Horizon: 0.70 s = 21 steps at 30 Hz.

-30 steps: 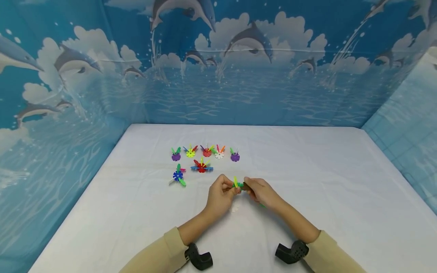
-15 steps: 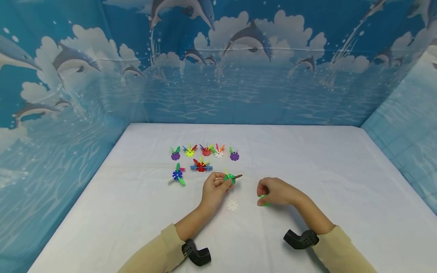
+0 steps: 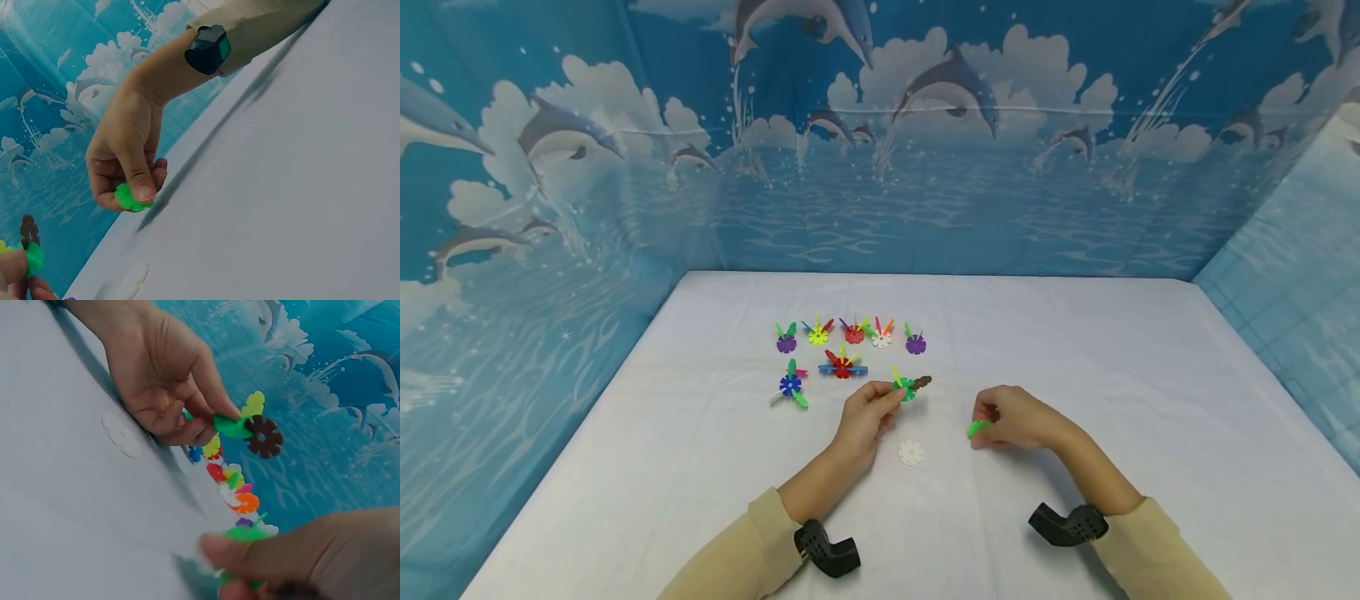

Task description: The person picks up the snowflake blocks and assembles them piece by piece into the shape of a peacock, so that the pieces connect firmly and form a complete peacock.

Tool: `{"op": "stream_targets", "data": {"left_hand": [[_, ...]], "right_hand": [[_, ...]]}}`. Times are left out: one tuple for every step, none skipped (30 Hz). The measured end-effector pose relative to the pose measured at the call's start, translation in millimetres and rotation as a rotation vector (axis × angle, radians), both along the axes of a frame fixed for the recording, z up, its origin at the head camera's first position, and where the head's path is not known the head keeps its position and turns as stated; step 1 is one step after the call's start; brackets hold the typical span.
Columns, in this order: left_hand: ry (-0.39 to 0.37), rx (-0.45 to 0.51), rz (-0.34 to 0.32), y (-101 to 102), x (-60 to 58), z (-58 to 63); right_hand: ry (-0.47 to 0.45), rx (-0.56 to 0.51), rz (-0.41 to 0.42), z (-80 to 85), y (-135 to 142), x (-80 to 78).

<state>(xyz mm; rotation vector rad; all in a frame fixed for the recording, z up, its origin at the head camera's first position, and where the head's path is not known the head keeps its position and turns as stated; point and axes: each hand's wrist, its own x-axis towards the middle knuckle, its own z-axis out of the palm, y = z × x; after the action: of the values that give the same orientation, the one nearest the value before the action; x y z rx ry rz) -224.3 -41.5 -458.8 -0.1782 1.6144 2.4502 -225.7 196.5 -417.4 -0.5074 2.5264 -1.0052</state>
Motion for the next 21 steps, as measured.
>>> {"op": "stream_targets", "data": {"left_hand": [[-0.009, 0.005, -0.001, 0, -0.3, 0.6], [-0.014, 0.019, -0.005, 0, -0.4, 1.0], [-0.026, 0.045, -0.009, 0, -0.3, 1.8], [-0.032, 0.076, -0.017, -1, -0.2, 2.3], [-0.041, 0.106, -0.024, -1, -0.1, 2.8], [-0.05, 0.132, -0.032, 0, 0.2, 3.4], [-0.058, 0.152, -0.037, 0, 0.5, 4.2], [-0.064, 0.163, -0.042, 0, 0.7, 4.6], [-0.069, 0.169, -0.047, -1, 1.0, 5.1], [-0.076, 0.175, -0.05, -1, 1.0, 5.3], [-0.082, 0.176, -0.053, -1, 1.1, 5.5], [-0.088, 0.175, -0.057, -1, 1.2, 5.8], [-0.094, 0.172, -0.06, -1, 1.1, 5.9], [-0.099, 0.169, -0.064, -1, 1.2, 6.1], [-0.102, 0.167, -0.068, 0, 1.4, 6.3], [-0.104, 0.163, -0.072, 0, 1.8, 6.6], [-0.104, 0.161, -0.079, 0, 2.3, 6.7], [-0.103, 0.164, -0.083, 1, 2.8, 7.0], [-0.102, 0.17, -0.086, 1, 3.5, 7.2], [-0.101, 0.179, -0.088, 2, 4.2, 7.5], [-0.103, 0.187, -0.09, 2, 4.8, 7.6]], "right_hand": [[0.003, -0.059, -0.015, -0.7, -2, -0.4], [0.013, -0.121, -0.029, -1.6, -5, -0.6], [0.017, -0.191, -0.042, -2.5, -9, -0.4], [0.027, -0.251, -0.053, -3.7, -12, -0.2], [0.034, -0.306, -0.06, -5.3, -16, 0.4], [0.039, -0.357, -0.064, -7.0, -20, 1.2], [0.051, -0.397, -0.068, -8.8, -24, 2.5], [0.068, -0.424, -0.074, -10.8, -28, 4.0], [0.094, -0.443, -0.078, -12.8, -31, 5.5], [0.129, -0.453, -0.079, -14.9, -35, 7.1], [0.177, -0.453, -0.074, -16.8, -38, 8.8], [0.24, -0.446, -0.066, -18.7, -41, 10.3], [0.317, -0.426, -0.057, -20.5, -44, 11.7], [0.398, -0.401, -0.045, -21.9, -47, 13.2], [0.485, -0.374, -0.034, -23.5, -49, 14.4], [0.563, -0.348, -0.027, -25.3, -51, 15.3], [0.634, -0.321, -0.025, -27.1, -52, 15.9], [0.695, -0.304, -0.022, -28.6, -53, 16.5], [0.743, -0.288, -0.019, -29.9, -53, 17.0], [0.782, -0.276, -0.018, -31.2, -54, 17.3], [0.813, -0.269, -0.016, -32.4, -55, 17.5]]}}
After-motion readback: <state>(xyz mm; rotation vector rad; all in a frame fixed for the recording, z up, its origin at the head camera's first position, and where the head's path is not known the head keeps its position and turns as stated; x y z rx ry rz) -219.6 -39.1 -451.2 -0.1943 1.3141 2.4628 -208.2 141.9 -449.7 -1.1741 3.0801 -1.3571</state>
